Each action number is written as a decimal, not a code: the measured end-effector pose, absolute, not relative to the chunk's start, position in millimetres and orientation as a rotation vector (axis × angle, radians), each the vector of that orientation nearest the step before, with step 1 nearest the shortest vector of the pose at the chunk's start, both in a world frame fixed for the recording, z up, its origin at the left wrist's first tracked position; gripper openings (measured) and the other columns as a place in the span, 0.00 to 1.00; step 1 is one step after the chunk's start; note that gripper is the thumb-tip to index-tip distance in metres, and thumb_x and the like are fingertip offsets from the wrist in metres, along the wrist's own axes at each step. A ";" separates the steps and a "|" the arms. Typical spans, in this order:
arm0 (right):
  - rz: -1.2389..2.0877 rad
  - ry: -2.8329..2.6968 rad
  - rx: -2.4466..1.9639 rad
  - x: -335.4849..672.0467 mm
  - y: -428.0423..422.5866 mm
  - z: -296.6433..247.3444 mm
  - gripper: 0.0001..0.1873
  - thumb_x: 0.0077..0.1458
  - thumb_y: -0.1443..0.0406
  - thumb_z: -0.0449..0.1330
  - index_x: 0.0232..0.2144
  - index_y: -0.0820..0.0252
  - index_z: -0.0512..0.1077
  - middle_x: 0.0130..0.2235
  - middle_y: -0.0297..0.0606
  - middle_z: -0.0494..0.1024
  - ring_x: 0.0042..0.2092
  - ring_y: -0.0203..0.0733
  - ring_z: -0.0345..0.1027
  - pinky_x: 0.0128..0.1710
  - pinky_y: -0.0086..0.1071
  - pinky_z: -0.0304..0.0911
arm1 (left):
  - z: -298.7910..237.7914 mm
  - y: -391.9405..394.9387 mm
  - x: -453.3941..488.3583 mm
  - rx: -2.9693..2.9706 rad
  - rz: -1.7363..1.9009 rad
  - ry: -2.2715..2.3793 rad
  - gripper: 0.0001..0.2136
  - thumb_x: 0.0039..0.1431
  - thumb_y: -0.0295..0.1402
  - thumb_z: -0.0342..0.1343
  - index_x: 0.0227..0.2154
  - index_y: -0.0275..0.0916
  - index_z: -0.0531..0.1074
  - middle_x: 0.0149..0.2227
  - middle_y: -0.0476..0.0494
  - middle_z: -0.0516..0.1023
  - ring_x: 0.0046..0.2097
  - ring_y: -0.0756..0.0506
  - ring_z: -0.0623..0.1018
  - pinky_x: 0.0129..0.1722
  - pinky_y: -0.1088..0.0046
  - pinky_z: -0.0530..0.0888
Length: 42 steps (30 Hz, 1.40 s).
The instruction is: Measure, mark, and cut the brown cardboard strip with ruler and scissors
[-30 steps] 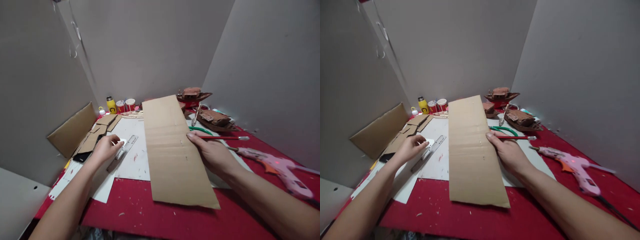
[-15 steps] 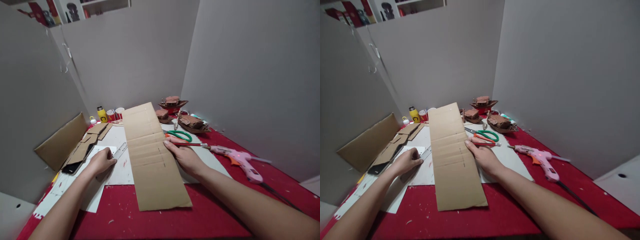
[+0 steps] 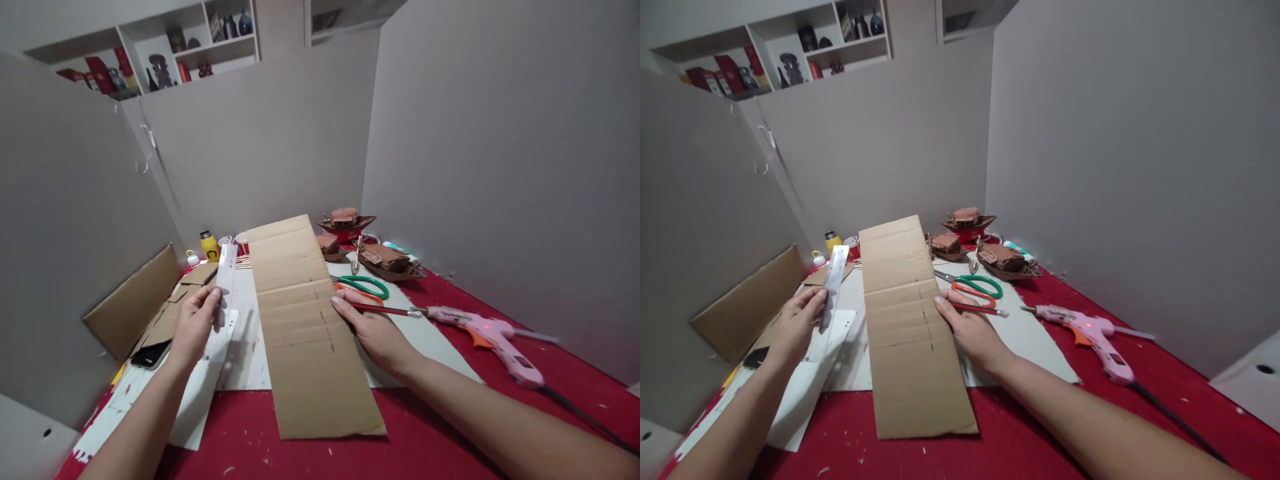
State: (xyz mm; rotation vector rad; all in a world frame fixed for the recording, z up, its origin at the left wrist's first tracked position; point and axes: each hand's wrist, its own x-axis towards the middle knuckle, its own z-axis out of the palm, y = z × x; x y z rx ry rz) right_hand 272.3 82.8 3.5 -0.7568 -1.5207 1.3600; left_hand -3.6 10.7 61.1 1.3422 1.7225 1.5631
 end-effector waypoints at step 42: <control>1.464 -1.487 -0.794 270.7 73.3 1.9 0.14 0.60 0.51 0.58 0.35 0.52 0.76 0.37 0.33 0.82 0.36 0.43 0.74 0.35 0.34 0.70 | 30.0 56.1 43.5 1.140 1.936 1.411 0.08 0.55 0.36 0.59 0.27 0.41 0.66 0.27 0.54 0.68 0.28 0.51 0.66 0.29 0.76 0.65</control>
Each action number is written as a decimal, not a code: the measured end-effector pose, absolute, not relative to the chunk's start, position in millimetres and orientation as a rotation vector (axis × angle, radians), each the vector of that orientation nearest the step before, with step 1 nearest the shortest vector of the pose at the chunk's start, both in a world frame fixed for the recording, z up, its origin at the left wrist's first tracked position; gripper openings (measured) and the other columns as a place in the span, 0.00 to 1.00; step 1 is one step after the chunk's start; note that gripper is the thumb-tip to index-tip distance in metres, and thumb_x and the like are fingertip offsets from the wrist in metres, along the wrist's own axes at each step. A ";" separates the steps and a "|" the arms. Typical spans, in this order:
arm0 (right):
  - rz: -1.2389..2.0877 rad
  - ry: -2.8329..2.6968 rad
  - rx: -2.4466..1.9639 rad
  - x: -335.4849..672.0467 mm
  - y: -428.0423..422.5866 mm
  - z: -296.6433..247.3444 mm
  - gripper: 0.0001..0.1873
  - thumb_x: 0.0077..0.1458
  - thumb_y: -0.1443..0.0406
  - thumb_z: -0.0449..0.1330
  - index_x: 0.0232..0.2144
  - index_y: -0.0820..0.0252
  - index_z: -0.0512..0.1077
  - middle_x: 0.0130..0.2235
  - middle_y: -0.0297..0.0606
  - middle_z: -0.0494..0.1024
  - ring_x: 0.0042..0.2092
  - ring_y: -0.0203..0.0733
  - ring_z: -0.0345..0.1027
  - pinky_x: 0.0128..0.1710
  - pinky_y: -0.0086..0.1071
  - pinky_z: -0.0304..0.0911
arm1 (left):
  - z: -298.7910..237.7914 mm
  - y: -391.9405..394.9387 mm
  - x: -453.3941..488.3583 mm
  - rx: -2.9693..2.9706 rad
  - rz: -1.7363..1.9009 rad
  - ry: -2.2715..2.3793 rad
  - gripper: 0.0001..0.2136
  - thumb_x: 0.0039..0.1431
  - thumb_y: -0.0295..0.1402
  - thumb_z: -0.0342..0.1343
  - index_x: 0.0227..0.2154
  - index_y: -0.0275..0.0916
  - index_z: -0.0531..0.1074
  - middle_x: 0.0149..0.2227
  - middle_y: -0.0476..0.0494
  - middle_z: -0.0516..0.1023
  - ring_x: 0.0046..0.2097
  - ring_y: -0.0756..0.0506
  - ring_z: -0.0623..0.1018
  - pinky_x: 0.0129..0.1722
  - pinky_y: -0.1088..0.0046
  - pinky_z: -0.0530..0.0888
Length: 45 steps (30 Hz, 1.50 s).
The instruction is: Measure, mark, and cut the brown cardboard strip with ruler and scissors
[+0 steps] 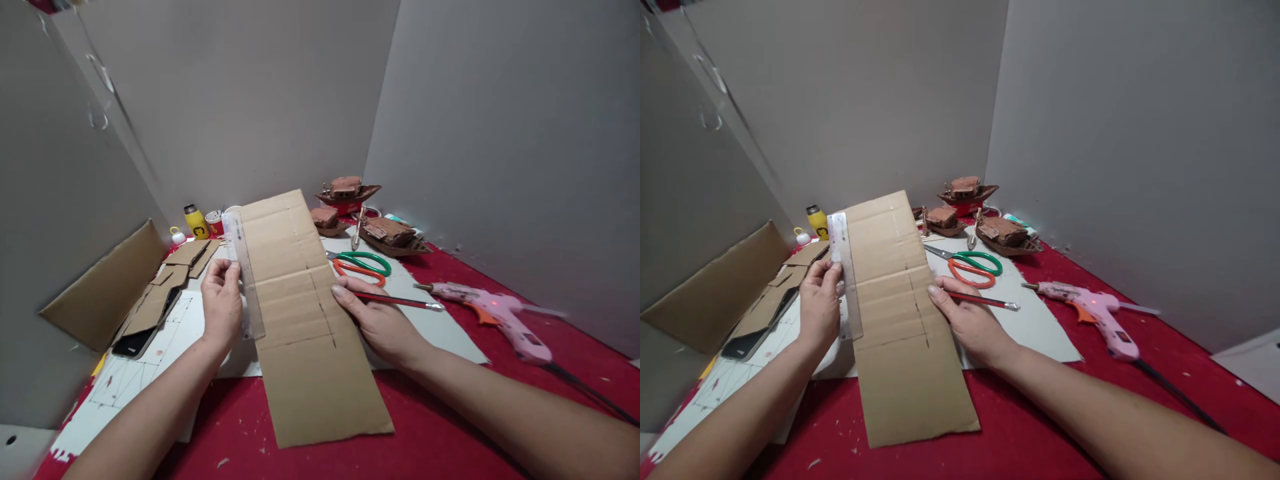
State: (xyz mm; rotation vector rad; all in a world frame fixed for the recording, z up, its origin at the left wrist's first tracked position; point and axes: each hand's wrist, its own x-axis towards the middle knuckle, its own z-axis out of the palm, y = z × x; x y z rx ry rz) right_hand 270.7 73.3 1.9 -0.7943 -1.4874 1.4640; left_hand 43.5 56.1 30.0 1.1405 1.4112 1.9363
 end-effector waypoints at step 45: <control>1.446 -1.521 -0.858 270.1 69.0 2.0 0.16 0.58 0.48 0.58 0.36 0.52 0.75 0.38 0.34 0.82 0.39 0.47 0.74 0.40 0.38 0.69 | 29.9 53.5 46.6 1.173 1.999 1.429 0.07 0.54 0.34 0.59 0.26 0.41 0.66 0.26 0.55 0.67 0.27 0.51 0.66 0.29 0.78 0.64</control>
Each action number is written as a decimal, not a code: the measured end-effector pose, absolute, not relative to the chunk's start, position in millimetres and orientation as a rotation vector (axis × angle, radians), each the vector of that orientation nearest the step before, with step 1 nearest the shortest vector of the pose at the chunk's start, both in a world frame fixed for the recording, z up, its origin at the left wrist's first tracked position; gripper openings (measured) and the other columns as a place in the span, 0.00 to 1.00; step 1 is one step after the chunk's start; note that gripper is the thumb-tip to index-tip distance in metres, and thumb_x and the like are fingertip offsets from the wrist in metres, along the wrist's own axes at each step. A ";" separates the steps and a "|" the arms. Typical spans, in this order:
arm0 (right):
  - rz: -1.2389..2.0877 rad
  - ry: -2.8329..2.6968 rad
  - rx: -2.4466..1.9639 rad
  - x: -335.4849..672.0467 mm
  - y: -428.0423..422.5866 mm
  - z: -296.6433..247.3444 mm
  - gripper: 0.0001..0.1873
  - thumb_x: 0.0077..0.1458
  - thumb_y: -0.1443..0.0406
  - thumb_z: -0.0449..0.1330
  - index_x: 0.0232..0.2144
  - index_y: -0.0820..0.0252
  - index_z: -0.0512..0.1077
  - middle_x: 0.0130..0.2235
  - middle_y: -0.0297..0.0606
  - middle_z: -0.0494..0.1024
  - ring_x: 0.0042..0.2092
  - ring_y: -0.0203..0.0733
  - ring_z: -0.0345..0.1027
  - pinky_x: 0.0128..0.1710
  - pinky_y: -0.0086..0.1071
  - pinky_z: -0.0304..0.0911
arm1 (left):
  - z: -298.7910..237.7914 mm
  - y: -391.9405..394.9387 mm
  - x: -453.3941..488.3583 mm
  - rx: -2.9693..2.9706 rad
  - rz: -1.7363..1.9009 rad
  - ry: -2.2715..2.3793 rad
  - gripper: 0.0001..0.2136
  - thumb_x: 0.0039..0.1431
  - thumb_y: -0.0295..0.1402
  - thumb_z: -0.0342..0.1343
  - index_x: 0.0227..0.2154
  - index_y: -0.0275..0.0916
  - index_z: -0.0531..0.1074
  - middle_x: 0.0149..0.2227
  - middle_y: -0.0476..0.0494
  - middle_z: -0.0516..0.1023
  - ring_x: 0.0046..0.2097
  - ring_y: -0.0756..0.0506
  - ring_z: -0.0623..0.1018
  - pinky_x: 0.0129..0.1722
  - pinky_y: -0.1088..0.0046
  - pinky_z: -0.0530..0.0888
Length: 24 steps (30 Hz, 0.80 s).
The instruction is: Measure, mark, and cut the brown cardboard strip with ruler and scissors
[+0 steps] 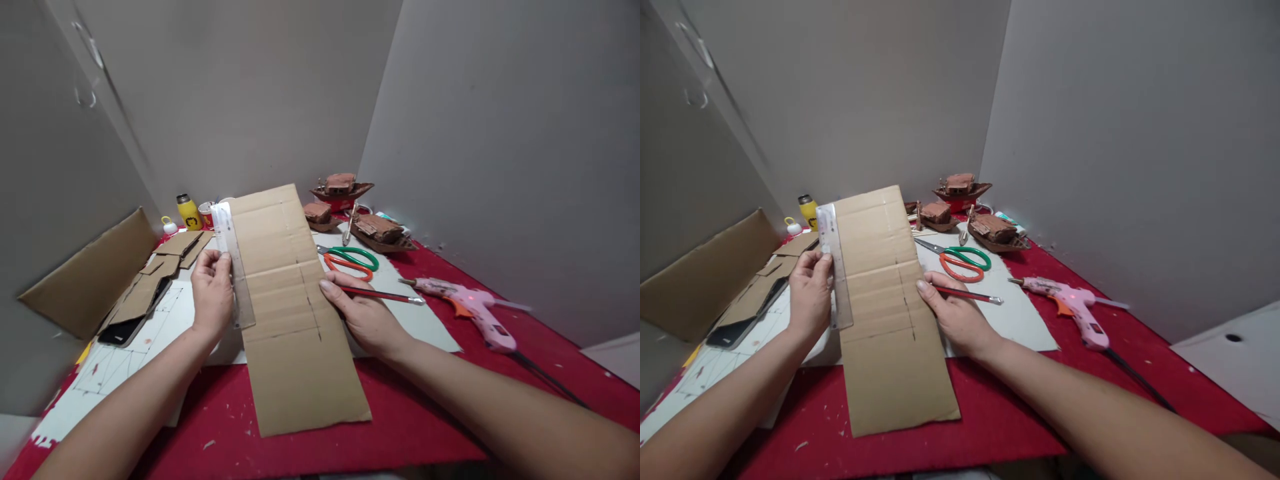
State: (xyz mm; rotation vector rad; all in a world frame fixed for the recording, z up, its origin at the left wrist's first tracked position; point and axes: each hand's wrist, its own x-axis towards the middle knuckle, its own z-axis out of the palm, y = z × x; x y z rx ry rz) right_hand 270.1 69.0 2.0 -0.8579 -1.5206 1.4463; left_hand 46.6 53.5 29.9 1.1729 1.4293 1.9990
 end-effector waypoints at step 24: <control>1.218 -1.439 -0.844 275.5 89.0 4.3 0.14 0.60 0.52 0.57 0.37 0.52 0.76 0.41 0.35 0.80 0.45 0.47 0.72 0.48 0.40 0.66 | 12.8 81.5 2.1 1.030 1.605 1.538 0.15 0.59 0.37 0.61 0.47 0.37 0.71 0.49 0.40 0.74 0.45 0.44 0.77 0.41 0.66 0.76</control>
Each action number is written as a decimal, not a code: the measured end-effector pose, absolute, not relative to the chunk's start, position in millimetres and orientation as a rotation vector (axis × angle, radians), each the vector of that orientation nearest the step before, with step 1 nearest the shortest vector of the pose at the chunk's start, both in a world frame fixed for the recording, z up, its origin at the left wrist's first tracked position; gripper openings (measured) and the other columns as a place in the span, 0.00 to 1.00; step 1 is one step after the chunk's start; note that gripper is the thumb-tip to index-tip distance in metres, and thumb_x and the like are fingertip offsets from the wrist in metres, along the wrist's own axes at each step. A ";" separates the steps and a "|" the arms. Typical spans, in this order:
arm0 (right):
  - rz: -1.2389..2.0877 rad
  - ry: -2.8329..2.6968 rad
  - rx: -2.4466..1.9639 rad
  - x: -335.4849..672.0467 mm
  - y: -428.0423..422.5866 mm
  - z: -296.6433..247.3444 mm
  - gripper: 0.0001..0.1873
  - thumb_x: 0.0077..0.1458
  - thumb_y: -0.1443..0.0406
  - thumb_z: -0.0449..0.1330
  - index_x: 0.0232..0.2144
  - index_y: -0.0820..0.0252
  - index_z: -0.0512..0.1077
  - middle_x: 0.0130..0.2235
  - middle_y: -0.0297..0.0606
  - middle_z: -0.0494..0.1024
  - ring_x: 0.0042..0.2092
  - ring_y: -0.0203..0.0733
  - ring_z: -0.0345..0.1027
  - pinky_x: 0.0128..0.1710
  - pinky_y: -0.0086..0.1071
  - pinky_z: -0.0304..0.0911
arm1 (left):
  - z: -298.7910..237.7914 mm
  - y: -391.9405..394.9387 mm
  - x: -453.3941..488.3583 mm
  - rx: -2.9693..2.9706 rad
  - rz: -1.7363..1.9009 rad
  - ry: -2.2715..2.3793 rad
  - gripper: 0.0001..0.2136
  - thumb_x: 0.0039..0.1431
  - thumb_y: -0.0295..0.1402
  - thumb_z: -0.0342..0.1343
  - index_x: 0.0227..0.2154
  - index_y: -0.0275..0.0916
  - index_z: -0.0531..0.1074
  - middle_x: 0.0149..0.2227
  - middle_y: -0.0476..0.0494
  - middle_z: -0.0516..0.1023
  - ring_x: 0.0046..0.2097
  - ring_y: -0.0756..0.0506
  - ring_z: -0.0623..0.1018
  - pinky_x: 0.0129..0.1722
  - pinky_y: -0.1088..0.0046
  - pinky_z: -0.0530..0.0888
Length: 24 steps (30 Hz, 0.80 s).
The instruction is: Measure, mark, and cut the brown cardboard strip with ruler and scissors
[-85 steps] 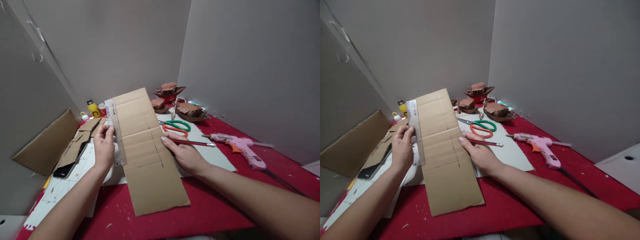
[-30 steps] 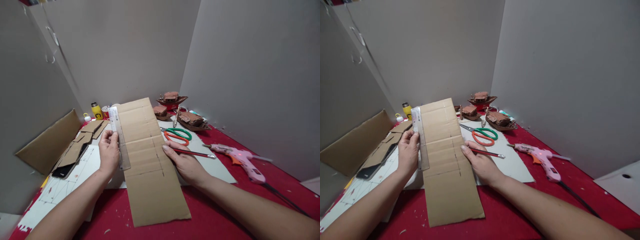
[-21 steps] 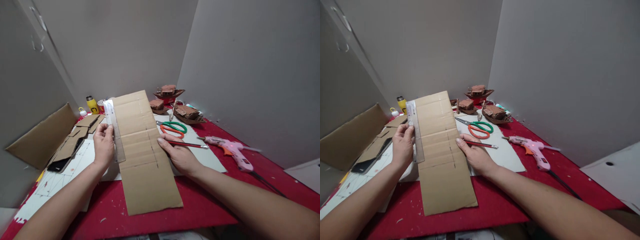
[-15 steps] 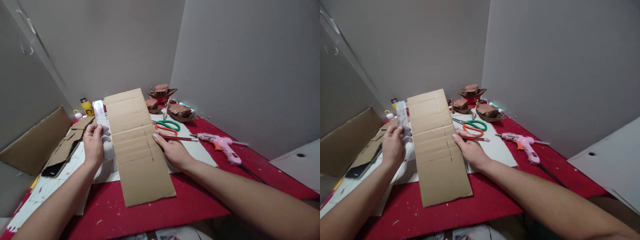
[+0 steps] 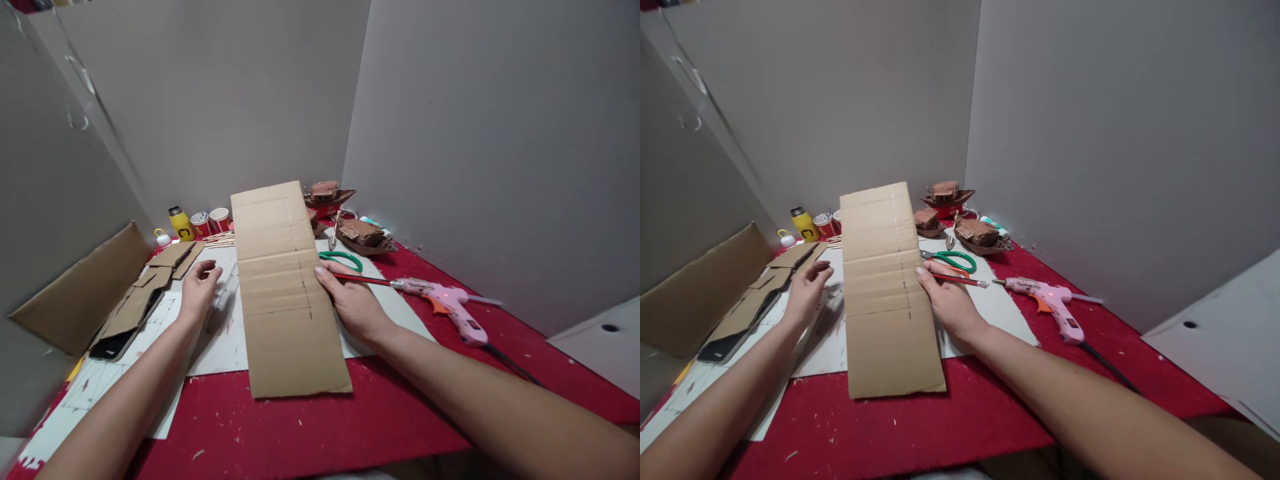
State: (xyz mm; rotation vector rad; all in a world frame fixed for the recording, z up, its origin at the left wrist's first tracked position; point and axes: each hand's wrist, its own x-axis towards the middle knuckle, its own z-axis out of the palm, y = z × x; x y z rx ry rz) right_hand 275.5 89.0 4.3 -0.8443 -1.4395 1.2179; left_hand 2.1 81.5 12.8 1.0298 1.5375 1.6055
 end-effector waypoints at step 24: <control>0.723 -2.295 -0.850 243.6 103.2 -15.6 0.13 0.58 0.71 0.54 0.46 0.61 0.69 0.46 0.48 0.77 0.46 0.48 0.73 0.49 0.44 0.67 | 69.6 29.3 -12.7 0.851 2.057 1.052 0.13 0.48 0.38 0.70 0.35 0.40 0.77 0.42 0.45 0.83 0.45 0.41 0.81 0.39 0.67 0.81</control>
